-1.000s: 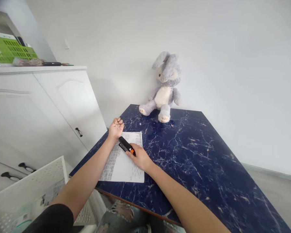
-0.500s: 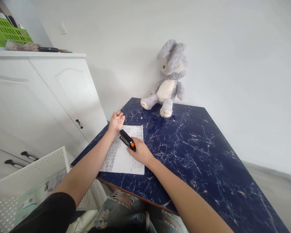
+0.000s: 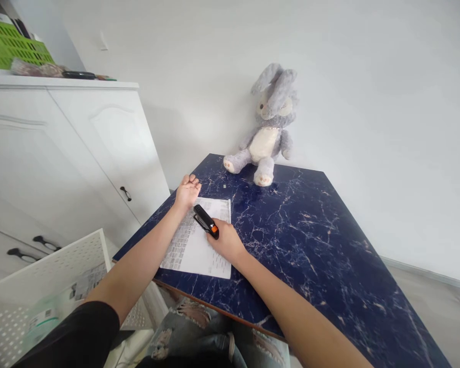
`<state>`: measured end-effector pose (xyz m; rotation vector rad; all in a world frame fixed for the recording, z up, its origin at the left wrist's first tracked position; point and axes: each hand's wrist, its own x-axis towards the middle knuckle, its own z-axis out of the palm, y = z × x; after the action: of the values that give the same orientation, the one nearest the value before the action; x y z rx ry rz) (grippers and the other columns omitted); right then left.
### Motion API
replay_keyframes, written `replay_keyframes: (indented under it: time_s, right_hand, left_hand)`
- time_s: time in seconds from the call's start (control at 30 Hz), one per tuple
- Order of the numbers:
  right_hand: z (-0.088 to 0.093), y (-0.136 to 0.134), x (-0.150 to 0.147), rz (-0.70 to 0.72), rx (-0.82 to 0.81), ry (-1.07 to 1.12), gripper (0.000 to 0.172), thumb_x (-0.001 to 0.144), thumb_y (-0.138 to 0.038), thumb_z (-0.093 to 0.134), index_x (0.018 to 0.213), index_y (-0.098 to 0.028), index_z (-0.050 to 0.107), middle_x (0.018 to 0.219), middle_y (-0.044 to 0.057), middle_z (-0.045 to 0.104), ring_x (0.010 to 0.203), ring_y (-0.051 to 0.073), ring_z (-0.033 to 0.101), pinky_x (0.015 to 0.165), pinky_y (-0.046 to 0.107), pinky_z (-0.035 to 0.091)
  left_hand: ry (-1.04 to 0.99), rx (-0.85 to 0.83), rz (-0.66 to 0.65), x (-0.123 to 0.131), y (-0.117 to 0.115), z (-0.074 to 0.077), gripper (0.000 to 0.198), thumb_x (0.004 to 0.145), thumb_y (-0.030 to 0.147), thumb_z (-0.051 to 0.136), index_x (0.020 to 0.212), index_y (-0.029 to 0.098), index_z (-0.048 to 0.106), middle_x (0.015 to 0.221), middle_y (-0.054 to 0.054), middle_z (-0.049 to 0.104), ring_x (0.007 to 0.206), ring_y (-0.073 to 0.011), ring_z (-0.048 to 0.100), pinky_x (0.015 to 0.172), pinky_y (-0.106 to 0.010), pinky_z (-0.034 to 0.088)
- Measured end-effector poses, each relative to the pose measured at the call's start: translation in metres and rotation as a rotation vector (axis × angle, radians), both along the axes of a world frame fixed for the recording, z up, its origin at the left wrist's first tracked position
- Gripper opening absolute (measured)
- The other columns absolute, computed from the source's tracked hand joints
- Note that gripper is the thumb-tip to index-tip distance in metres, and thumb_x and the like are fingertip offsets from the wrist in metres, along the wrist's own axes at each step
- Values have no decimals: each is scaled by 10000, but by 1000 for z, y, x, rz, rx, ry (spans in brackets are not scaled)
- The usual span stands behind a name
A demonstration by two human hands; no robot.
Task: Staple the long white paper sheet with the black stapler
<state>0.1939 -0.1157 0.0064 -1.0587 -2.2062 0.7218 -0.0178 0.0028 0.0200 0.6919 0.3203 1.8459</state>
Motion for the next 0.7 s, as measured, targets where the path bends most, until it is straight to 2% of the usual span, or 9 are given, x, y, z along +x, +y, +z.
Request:
replay_keyframes:
  time_s: [0.1,0.13,0.2,0.3,0.4,0.47,0.53,0.63,0.7]
  right_hand:
    - [0,3,19,-15,-9,-19,236,817,-187,609,1037,-214,690,794,0,689,694,166,623,673,258,438]
    - [0,5,29,-16,-9,-26,239,815,-193,614,1038,-209,696,789,-1,690,691,167,624,677,262,443]
    - [0,10,54,-14,-23,-30,260,817,-217,629,1063,-201,711,792,-1,694,700,175,627,685,272,455]
    - [3,19,93,22,-110,9,380,827,-289,677,1193,-193,710,916,22,734,806,212,657,742,301,492]
    - [9,28,117,169,-274,91,496,887,-424,671,1324,-188,669,1111,57,742,978,263,668,873,363,517]
    - [12,32,122,266,-391,168,514,924,-494,637,1337,-190,672,1170,71,734,1049,278,662,959,406,503]
    - [12,34,123,300,-493,255,532,918,-531,648,1331,-197,683,1183,80,737,1089,280,659,1032,436,473]
    - [7,36,121,254,-621,361,579,884,-584,676,1325,-208,691,1178,98,745,1118,277,665,1080,457,449]
    - [2,38,122,204,-659,390,605,867,-610,683,1322,-212,695,1199,105,741,1135,280,664,1094,471,441]
  left_hand:
    - [187,-204,-31,26,-5,-7,253,604,-49,523,654,177,420,741,8,543,692,-98,542,679,-237,437]
    - [274,-297,-66,37,-7,-11,225,595,-37,524,678,171,505,757,-4,588,711,-110,566,708,-255,456]
    - [359,-374,-155,60,-14,-20,216,607,0,549,744,143,635,821,-64,676,761,-154,617,755,-307,483]
    - [481,-329,-264,85,-22,-30,163,680,100,616,802,114,722,916,-124,734,880,-204,663,828,-330,493]
    - [576,-226,-326,93,-25,-33,158,749,229,672,826,119,754,973,-127,749,941,-220,671,879,-332,494]
    - [586,-199,-359,91,-25,-32,207,783,308,693,845,123,762,1000,-128,754,954,-228,678,896,-338,497]
    - [590,-212,-401,87,-25,-29,324,840,433,678,863,122,764,1015,-140,760,956,-239,691,918,-353,500]
    - [656,-226,-433,83,-26,-25,594,910,657,540,867,110,769,996,-173,769,943,-263,718,951,-386,506]
    - [747,-219,-395,80,-27,-23,713,914,739,454,858,107,778,962,-184,775,917,-271,736,940,-392,518]
